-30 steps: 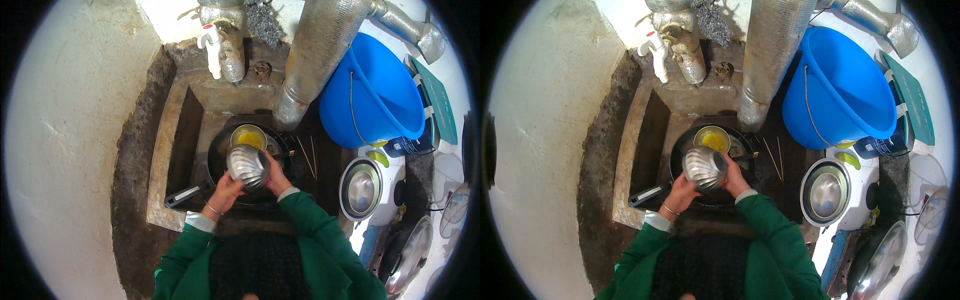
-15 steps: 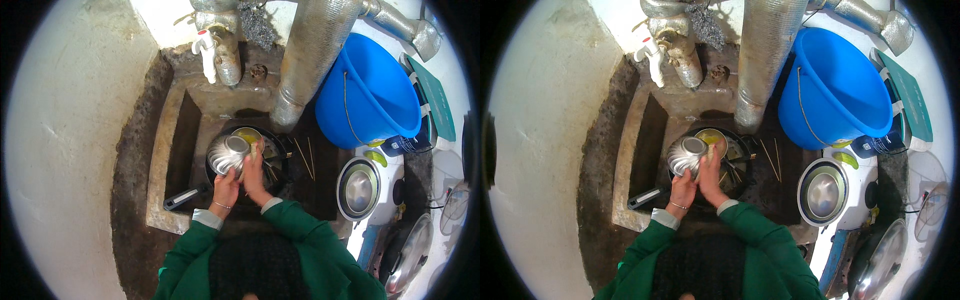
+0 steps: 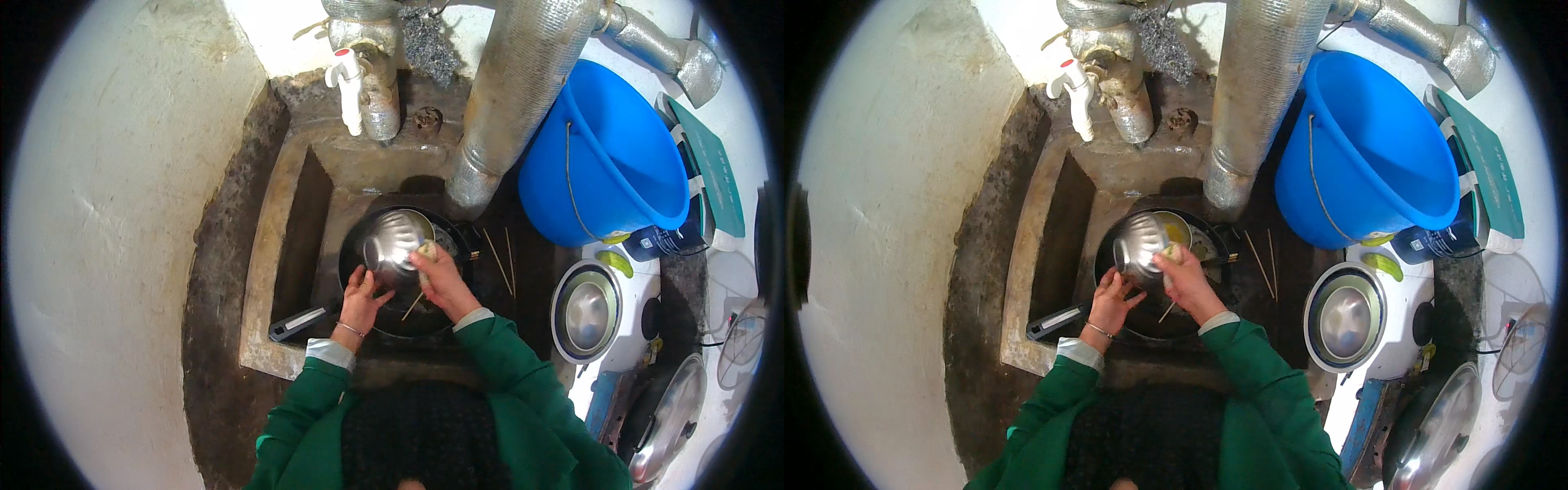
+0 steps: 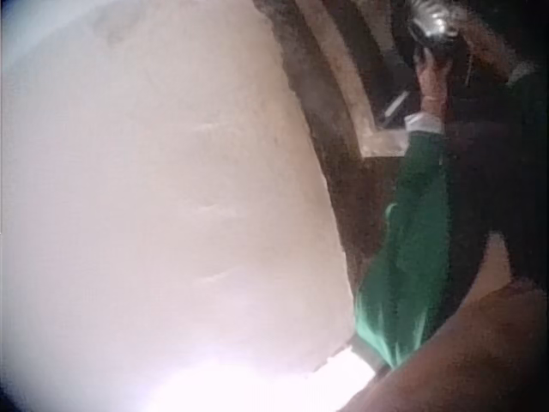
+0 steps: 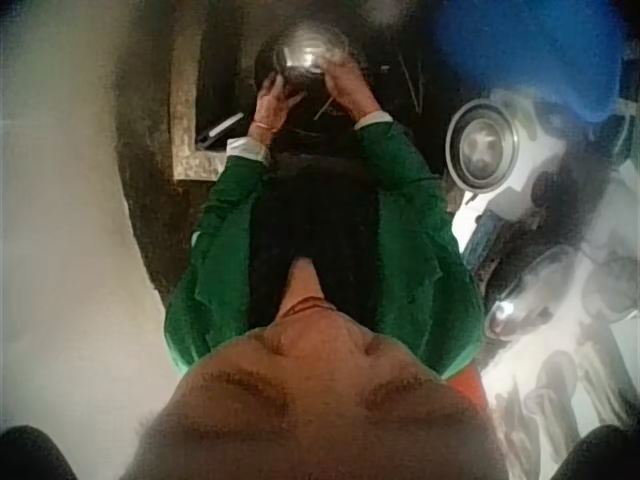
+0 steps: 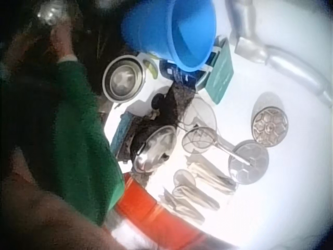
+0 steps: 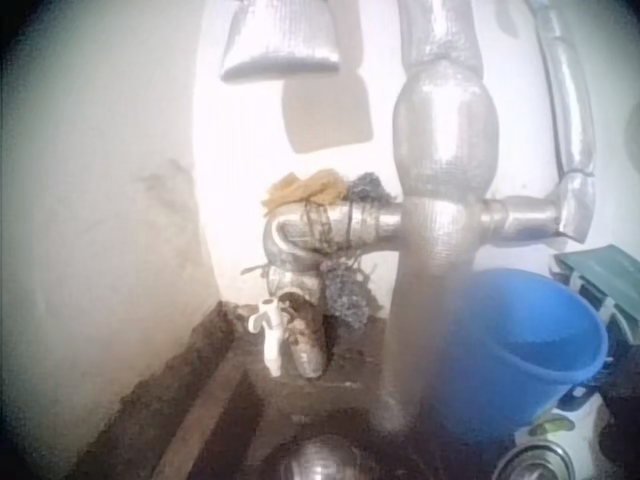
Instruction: The person washes several metal bowls, a green bowl, and chopsticks in a concrete sink using a sponge and running water. They scrub each item and rinse it before placing it aside.
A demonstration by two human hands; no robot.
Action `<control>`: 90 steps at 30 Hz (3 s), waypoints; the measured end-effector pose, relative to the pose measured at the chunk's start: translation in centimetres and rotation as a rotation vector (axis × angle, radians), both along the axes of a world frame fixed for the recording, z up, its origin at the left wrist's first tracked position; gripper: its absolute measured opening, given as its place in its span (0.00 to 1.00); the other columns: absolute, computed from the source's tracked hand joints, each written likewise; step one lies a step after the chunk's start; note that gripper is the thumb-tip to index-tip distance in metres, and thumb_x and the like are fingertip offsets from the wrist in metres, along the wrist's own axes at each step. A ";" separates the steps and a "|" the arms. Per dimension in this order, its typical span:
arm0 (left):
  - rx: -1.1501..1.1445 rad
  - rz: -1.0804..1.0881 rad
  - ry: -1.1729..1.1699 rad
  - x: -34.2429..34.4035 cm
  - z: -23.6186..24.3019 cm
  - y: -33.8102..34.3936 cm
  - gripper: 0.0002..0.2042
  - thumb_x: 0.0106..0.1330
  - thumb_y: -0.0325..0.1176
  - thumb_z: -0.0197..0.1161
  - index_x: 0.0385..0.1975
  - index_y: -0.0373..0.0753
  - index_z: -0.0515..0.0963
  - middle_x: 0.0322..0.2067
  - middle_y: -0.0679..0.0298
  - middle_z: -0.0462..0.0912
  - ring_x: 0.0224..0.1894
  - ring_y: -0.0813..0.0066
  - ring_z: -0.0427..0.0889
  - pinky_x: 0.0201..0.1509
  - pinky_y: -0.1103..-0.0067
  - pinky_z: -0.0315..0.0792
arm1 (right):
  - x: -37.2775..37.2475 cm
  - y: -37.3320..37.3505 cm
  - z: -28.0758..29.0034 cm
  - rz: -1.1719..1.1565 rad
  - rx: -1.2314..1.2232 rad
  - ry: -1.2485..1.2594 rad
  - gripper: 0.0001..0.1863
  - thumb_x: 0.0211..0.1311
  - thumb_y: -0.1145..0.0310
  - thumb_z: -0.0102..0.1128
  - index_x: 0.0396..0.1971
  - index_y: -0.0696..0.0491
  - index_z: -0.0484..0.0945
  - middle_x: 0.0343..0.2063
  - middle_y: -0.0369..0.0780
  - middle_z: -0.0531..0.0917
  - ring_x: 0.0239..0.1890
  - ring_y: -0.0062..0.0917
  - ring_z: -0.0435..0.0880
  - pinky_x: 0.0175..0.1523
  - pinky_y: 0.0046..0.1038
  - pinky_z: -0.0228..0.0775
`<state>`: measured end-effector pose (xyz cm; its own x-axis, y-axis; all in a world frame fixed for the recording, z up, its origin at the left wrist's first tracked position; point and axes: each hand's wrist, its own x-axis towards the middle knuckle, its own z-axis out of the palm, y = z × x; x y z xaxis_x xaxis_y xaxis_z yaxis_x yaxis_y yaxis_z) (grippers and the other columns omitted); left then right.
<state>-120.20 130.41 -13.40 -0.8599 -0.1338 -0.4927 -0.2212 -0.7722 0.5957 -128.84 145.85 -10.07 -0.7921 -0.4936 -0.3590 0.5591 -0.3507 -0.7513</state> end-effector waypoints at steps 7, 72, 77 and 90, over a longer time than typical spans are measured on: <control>-0.058 0.041 0.029 -1.3 -0.8 -0.5 0.30 0.63 0.42 0.55 0.60 0.39 0.49 0.49 0.57 0.71 0.50 0.61 0.72 0.50 0.61 0.69 | 3.3 -2.8 1.1 0.618 0.703 0.956 0.24 0.46 0.74 0.59 0.49 0.52 0.69 0.45 0.40 0.76 0.52 0.37 0.71 0.59 0.37 0.59; -1.514 0.082 0.283 -0.7 -0.6 -2.2 0.26 0.47 0.15 0.47 0.52 0.31 0.62 0.44 0.46 0.69 0.47 0.48 0.69 0.54 0.70 0.64 | 2.8 -0.2 -1.1 -0.126 -0.050 -0.287 0.24 0.66 0.47 0.35 0.44 0.53 0.68 0.32 0.39 0.77 0.27 0.26 0.74 0.27 0.24 0.63; -1.492 0.086 0.199 -0.1 -2.4 -3.7 0.27 0.45 0.15 0.47 0.52 0.32 0.62 0.44 0.46 0.70 0.46 0.49 0.70 0.53 0.68 0.64 | 1.0 1.7 -3.7 0.328 0.515 0.432 0.28 0.60 0.45 0.47 0.44 0.58 0.69 0.35 0.44 0.78 0.36 0.33 0.78 0.40 0.31 0.69; -0.233 -0.456 0.110 -5.9 -0.8 -2.3 0.25 0.60 0.43 0.59 0.52 0.36 0.64 0.47 0.58 0.69 0.48 0.65 0.73 0.45 0.66 0.73 | 3.6 13.4 12.9 -0.199 1.358 0.720 0.19 0.57 0.70 0.47 0.49 0.56 0.61 0.28 0.57 0.76 0.30 0.52 0.76 0.31 0.46 0.67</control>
